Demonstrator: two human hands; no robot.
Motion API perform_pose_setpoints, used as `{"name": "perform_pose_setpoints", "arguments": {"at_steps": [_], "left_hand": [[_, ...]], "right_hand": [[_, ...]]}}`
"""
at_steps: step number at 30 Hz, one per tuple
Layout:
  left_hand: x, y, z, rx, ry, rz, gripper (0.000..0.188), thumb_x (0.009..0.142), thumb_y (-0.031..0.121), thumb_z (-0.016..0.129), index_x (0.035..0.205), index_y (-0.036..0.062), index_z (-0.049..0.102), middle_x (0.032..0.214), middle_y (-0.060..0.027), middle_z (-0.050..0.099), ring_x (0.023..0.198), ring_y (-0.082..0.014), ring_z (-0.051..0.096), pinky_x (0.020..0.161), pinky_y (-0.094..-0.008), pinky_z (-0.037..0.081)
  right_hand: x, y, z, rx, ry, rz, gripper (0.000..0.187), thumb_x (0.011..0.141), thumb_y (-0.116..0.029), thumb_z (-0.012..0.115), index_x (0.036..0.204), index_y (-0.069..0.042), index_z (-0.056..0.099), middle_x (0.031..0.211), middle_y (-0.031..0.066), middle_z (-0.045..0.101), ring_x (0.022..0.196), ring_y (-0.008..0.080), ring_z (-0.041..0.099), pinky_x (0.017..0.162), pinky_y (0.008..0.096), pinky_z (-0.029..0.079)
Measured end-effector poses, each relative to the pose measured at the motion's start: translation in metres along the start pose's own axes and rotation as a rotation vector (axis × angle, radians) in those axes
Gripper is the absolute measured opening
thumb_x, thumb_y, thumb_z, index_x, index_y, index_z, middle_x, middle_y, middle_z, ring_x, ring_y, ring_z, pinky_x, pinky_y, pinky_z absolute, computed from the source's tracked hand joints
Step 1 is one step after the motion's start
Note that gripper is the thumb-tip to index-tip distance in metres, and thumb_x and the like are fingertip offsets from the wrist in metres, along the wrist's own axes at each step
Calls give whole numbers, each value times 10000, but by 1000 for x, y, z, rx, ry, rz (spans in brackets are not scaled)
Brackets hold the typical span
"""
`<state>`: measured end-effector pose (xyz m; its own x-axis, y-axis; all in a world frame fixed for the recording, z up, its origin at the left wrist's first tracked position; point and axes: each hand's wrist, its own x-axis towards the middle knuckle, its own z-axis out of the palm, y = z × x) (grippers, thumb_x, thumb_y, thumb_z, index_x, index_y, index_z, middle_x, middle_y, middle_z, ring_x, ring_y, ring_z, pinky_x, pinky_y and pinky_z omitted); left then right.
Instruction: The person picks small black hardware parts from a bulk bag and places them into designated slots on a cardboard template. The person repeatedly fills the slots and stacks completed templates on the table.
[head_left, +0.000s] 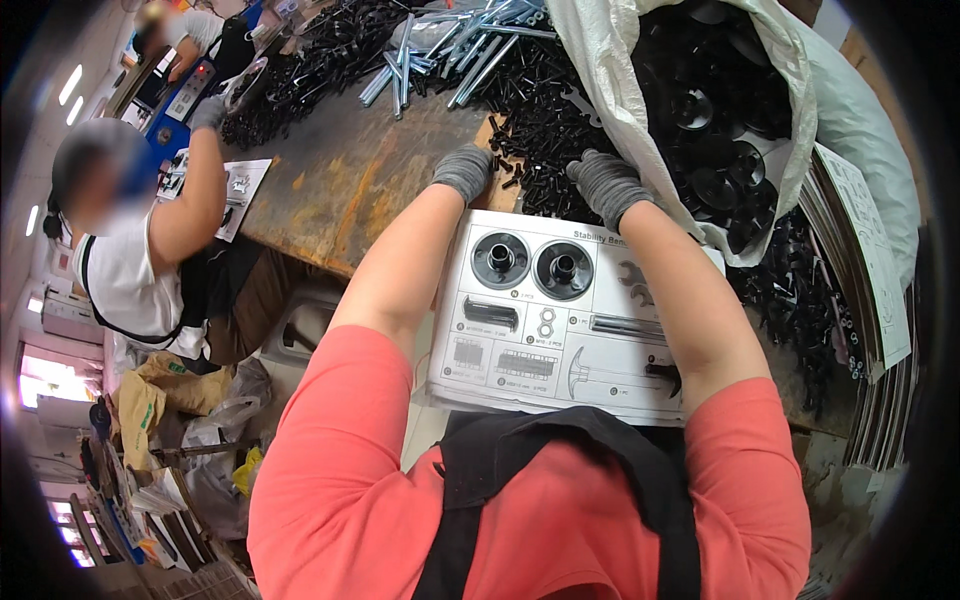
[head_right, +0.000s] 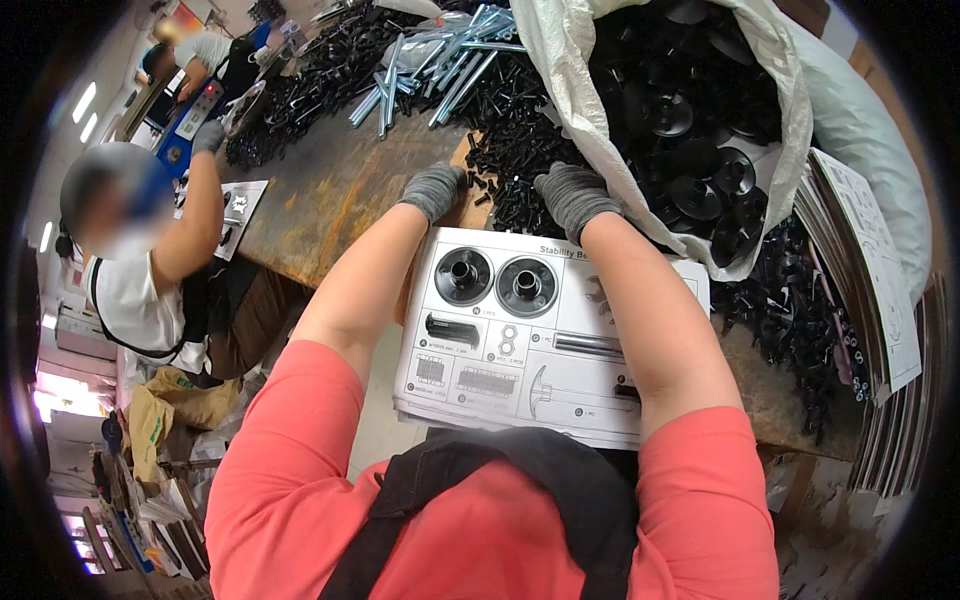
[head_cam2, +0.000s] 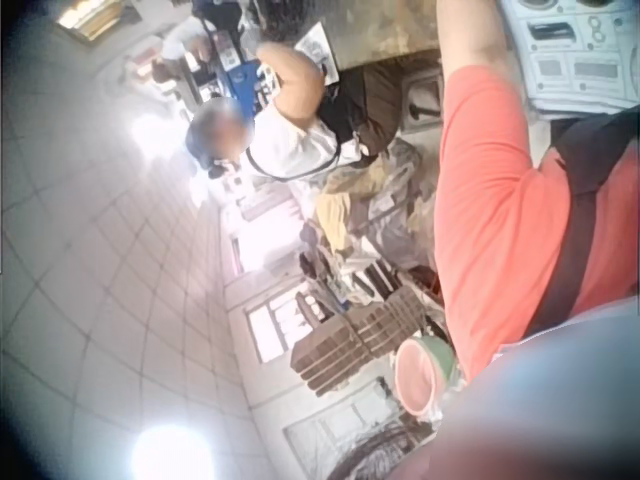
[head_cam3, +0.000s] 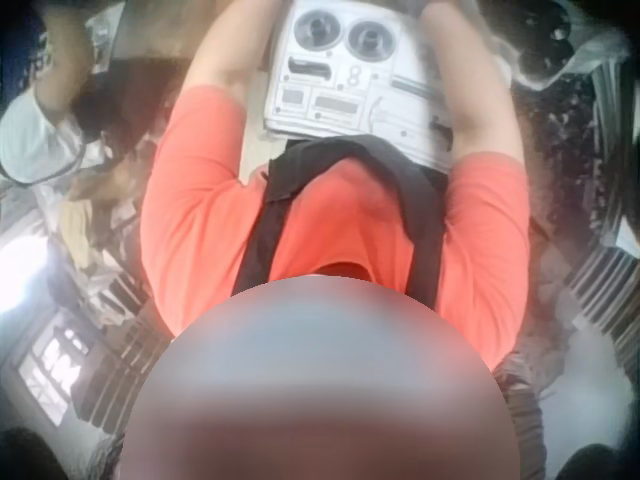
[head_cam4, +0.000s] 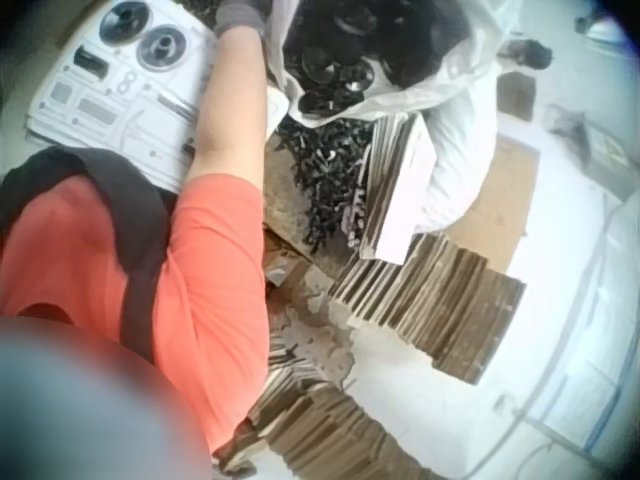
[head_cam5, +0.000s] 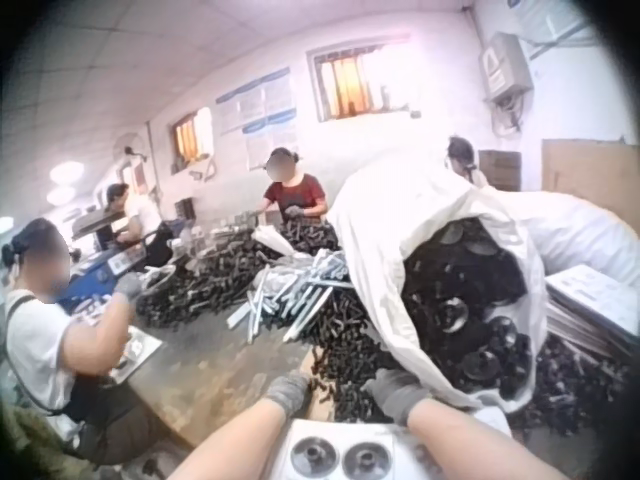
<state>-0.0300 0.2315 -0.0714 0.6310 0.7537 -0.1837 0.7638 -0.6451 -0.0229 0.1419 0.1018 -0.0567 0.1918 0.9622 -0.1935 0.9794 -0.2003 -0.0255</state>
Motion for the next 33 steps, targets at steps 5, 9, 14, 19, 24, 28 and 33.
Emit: {"name": "perform_pose_setpoints", "arguments": {"at_steps": [5, 9, 14, 19, 24, 28, 33], "left_hand": [[24, -31, 17, -402, -53, -262, 286, 766, 164, 650, 1042, 92, 634, 1000, -134, 612, 902, -301, 598, 790, -381, 486], [-83, -25, -14, -657, 349, 235, 219, 800, 38, 616, 1015, 70, 644, 854, -99, 579, 802, -227, 587, 711, -298, 492], [-190, -24, -30, -517, 265, 640, 212, 807, 33, 604, 996, 122, 642, 830, -65, 581, 755, -214, 599, 660, -283, 500], [-242, -8, -2, 89, 210, 955, 254, 805, 165, 505, 1036, 133, 605, 889, -44, 585, 711, -209, 598, 590, -338, 485], [-251, -11, 3, -370, 321, 785, 322, 773, 37, 562, 1088, 90, 601, 900, -72, 563, 788, -221, 584, 649, -322, 483], [-265, -15, 9, -926, 107, 457, 344, 742, -55, 577, 1067, 53, 608, 939, -107, 588, 839, -244, 585, 727, -302, 478], [-266, -20, 17, -773, 81, 479, 332, 761, -35, 602, 1088, 25, 583, 957, -97, 605, 906, -218, 586, 813, -319, 464]], "right_hand": [[-8, -9, -15, -111, 27, -93, 217, 821, -155, 542, 1032, -149, 593, 1036, 124, 538, 943, 306, 595, 771, 437, 501], [-18, 0, -18, -87, 43, -112, 199, 827, -162, 531, 1013, -142, 599, 1028, 118, 541, 928, 307, 596, 759, 432, 500], [-17, -7, -15, -53, 101, -166, 208, 852, -175, 503, 1031, -158, 608, 1018, 131, 541, 933, 304, 595, 765, 427, 500], [-17, -34, -20, -247, 28, -124, 263, 877, -84, 445, 1071, -94, 623, 1104, 124, 595, 996, 285, 603, 803, 411, 514], [-19, -24, -19, -145, 91, -65, 238, 827, -112, 506, 1032, -99, 628, 1069, 133, 606, 953, 291, 612, 784, 411, 506], [-56, -40, -44, 191, 163, -91, 190, 786, -130, 555, 955, -90, 631, 994, 135, 621, 859, 299, 618, 742, 397, 501], [-134, -90, -21, 849, -18, -543, 212, 783, -229, 669, 908, -63, 627, 818, 54, 602, 774, 179, 591, 709, 307, 486]]}}
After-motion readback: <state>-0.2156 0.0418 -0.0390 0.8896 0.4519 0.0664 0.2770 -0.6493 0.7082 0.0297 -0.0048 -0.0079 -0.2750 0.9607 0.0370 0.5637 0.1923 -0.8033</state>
